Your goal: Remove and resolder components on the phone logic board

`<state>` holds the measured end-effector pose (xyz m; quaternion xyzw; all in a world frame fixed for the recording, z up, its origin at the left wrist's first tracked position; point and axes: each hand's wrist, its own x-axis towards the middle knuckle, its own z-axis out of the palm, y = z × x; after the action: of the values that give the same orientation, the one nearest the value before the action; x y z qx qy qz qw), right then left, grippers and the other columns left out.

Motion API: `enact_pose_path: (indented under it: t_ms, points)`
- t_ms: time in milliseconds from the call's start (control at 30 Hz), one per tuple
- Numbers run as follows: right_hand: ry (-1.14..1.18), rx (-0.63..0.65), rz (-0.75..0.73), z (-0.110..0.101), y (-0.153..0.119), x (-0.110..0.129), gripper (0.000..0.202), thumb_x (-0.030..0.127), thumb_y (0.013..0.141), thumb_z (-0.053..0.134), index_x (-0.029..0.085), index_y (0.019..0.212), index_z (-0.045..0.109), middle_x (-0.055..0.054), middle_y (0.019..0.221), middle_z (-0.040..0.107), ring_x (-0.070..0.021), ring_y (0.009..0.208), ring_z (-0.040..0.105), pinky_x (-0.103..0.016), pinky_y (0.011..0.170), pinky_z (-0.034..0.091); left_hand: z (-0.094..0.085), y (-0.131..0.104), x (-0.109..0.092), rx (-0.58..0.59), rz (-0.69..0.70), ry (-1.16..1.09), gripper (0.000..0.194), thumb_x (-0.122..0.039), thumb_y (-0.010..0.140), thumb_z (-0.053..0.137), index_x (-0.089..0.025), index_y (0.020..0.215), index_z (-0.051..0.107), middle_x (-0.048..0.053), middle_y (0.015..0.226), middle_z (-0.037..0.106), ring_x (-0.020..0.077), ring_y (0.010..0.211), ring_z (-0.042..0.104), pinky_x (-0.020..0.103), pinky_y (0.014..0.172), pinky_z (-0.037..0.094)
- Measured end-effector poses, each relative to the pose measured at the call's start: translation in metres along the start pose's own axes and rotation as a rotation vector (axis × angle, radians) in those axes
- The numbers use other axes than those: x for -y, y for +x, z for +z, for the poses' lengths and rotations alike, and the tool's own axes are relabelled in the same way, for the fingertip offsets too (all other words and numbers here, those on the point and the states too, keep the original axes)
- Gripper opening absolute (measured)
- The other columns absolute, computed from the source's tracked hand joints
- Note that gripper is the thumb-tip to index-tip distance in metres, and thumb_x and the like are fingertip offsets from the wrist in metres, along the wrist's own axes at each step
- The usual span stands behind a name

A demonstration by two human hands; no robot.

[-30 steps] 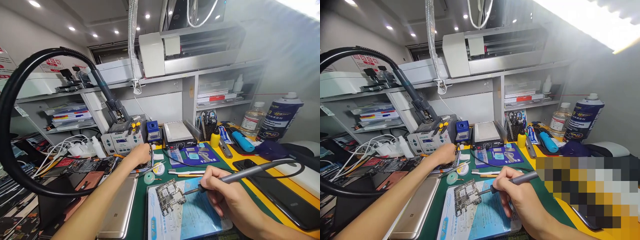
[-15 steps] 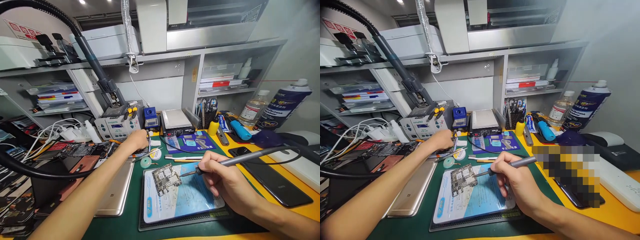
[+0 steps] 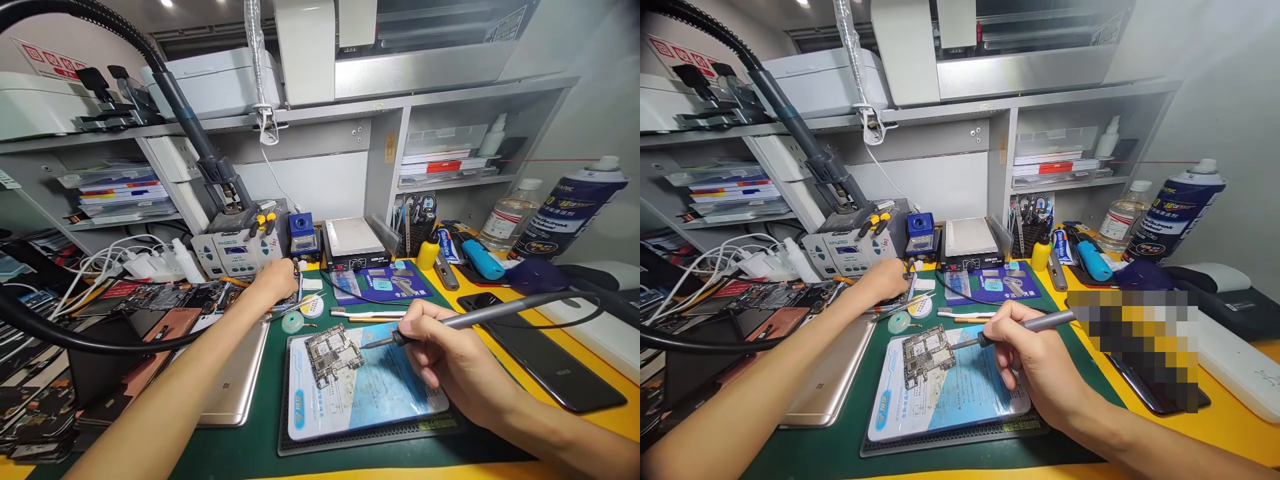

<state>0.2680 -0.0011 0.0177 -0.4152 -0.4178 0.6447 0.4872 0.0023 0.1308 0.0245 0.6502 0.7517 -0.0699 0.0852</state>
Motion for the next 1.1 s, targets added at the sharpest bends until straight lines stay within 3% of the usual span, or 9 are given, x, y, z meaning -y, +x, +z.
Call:
enact_pose_path:
  t_ms: [333,700,800,933,1100]
  points:
    - [0.002,-0.004,0.010,0.000,0.003,-0.002,0.027,0.025,0.079,0.071,0.020,0.059,0.054,0.007,0.045,0.046,-0.0065,0.035,0.036,-0.019,0.035,0.024,0.002,0.007,0.017,0.071,0.059,-0.087,0.037,-0.039,0.092,0.061,-0.016,0.121,0.059,0.009,0.120,0.063,0.0203,0.104,0.064,0.039,0.087,0.056]
    - [0.006,-0.001,0.013,0.001,0.001,0.001,0.027,0.024,0.079,0.071,0.020,0.059,0.054,0.008,0.044,0.047,-0.0057,0.034,0.038,-0.017,0.034,0.025,-0.001,-0.001,0.004,0.022,0.054,-0.155,0.036,-0.038,0.092,0.062,-0.018,0.122,0.059,0.009,0.124,0.061,0.0212,0.110,0.062,0.040,0.092,0.054]
    - [0.019,0.000,0.021,0.000,0.001,0.001,0.028,0.024,0.080,0.071,0.019,0.059,0.053,0.008,0.044,0.048,-0.0050,0.034,0.039,-0.016,0.034,0.026,-0.011,-0.016,0.009,-0.011,0.072,-0.249,0.037,-0.038,0.091,0.063,-0.017,0.122,0.059,0.009,0.124,0.061,0.0217,0.111,0.062,0.041,0.092,0.054]
    - [0.048,0.025,0.046,-0.002,0.003,0.001,0.026,0.024,0.082,0.070,0.019,0.062,0.054,0.008,0.044,0.051,-0.0048,0.031,0.044,-0.014,0.033,0.027,-0.026,-0.055,0.024,-0.033,0.174,-0.488,0.035,-0.041,0.092,0.061,-0.014,0.114,0.062,0.006,0.115,0.064,0.0206,0.101,0.064,0.040,0.086,0.055]
    - [0.092,0.099,0.087,-0.001,0.002,0.003,0.024,0.030,0.086,0.070,0.018,0.069,0.060,0.004,0.049,0.061,-0.0064,0.030,0.052,-0.014,0.033,0.032,-0.015,-0.099,0.028,0.154,0.366,-0.935,0.030,-0.043,0.096,0.054,-0.013,0.095,0.062,0.002,0.090,0.065,0.0076,0.066,0.058,0.023,0.059,0.051]
